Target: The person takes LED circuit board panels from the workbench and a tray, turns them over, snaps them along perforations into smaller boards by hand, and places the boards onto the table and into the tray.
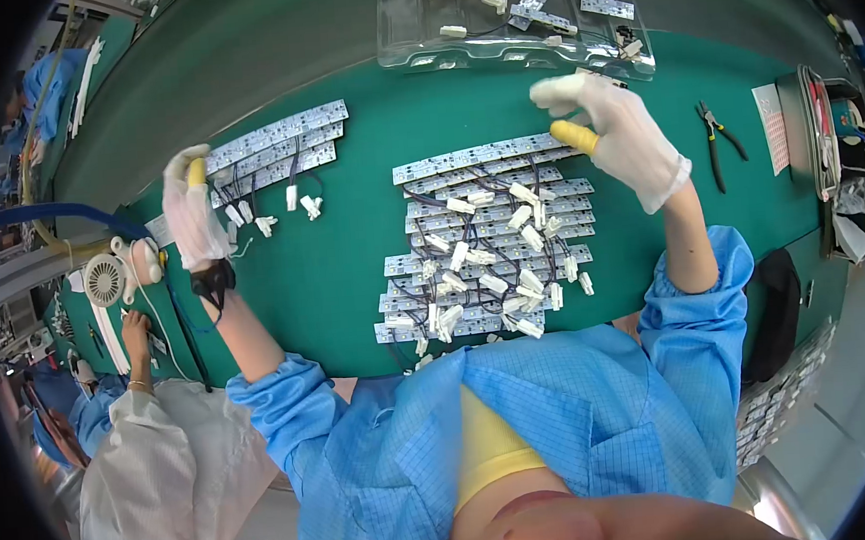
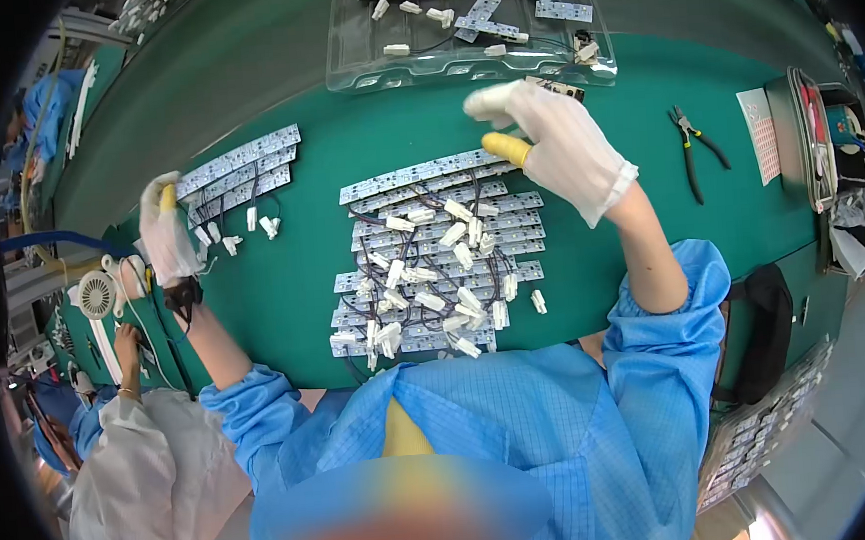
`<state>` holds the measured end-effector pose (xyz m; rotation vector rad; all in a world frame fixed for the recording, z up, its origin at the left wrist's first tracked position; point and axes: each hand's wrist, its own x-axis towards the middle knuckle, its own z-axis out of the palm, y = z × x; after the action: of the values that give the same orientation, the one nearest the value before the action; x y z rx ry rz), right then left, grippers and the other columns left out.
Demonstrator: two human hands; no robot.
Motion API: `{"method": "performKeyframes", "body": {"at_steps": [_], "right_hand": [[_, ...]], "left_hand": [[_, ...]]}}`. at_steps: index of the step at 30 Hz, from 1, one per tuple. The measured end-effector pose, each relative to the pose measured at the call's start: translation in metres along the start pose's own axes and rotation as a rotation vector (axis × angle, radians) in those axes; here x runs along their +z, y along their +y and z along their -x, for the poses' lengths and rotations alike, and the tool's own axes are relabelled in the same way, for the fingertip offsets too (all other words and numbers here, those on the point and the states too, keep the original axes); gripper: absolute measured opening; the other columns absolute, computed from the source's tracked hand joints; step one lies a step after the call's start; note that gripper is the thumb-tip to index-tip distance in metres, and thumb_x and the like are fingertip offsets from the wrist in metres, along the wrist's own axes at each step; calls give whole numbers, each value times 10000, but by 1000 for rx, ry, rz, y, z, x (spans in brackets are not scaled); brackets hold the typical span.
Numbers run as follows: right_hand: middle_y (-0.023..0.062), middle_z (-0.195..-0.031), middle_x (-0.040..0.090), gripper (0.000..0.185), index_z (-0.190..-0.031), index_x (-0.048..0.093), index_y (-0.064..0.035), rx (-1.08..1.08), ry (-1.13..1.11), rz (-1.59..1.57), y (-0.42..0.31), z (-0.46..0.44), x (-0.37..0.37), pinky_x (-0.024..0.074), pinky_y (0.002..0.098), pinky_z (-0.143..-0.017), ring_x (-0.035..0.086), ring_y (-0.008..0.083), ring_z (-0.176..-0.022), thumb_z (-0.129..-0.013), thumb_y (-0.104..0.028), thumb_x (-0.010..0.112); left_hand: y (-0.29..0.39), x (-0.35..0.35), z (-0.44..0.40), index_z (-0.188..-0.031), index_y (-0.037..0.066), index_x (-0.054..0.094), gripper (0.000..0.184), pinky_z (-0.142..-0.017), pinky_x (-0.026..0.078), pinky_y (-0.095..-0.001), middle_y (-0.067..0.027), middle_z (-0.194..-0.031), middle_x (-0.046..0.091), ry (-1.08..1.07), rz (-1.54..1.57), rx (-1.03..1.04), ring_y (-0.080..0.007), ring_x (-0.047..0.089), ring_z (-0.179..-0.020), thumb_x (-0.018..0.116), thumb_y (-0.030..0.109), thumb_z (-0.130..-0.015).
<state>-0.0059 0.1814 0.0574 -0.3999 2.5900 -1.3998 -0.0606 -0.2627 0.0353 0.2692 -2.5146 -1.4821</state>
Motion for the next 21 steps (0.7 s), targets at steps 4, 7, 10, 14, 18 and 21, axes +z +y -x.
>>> {"method": "performKeyframes", "body": {"at_steps": [4, 7, 10, 14, 18, 21], "right_hand": [[67, -1120, 541, 333, -1045, 590, -100, -120, 7, 766, 21, 4, 15, 438, 423, -859, 512, 300, -1050, -734, -134, 707], [81, -978, 583, 281, -905, 565, -69, -167, -115, 569, 32, -6, 9, 468, 346, -762, 577, 254, -918, -694, -115, 746], [96, -903, 602, 260, -893, 557, -52, 188, -150, -604, -14, 1, -9, 488, 311, -695, 609, 213, -801, -726, -127, 741], [118, -885, 613, 210, -905, 541, -24, -111, 133, -724, -43, 18, -8, 501, 212, -598, 622, 158, -750, -803, -162, 662], [117, -868, 602, 225, -986, 545, -42, -3, 258, -401, -34, 12, -4, 502, 195, -562, 627, 124, -722, -841, -185, 641], [85, -821, 602, 218, -1015, 551, -23, 49, 209, -360, -33, 10, -7, 459, 183, -510, 598, 90, -623, -890, -198, 582]], "left_hand": [[-19, 0, -9, -1052, 100, 648, 272, -894, 398, -296, -68, -1027, 644, -32, -473, 116, -229, 569, -990, 570, 8, -808], [26, 16, 9, -1014, 148, 673, 321, -923, 417, -382, -23, -1068, 643, 398, -870, 715, -268, 554, -1060, 703, 45, -711], [89, 43, 53, -1039, 97, 671, 193, -944, 412, -359, -99, -1090, 636, 223, -210, 594, -249, 555, -1082, 621, 127, -856], [100, 73, 85, -1268, -67, 437, 915, -1007, 352, -407, -203, -1082, 613, -465, 509, 294, -261, 555, -1083, 362, 732, -827], [107, 85, 105, -1244, -66, 450, 729, -920, 455, -394, -210, -1056, 620, -541, 600, -109, -266, 566, -1076, 546, 545, -856], [90, 90, 111, -1233, -54, 470, 495, -868, 458, -291, -161, -1037, 642, -483, 803, 146, -194, 618, -965, 671, 179, -845]]}}
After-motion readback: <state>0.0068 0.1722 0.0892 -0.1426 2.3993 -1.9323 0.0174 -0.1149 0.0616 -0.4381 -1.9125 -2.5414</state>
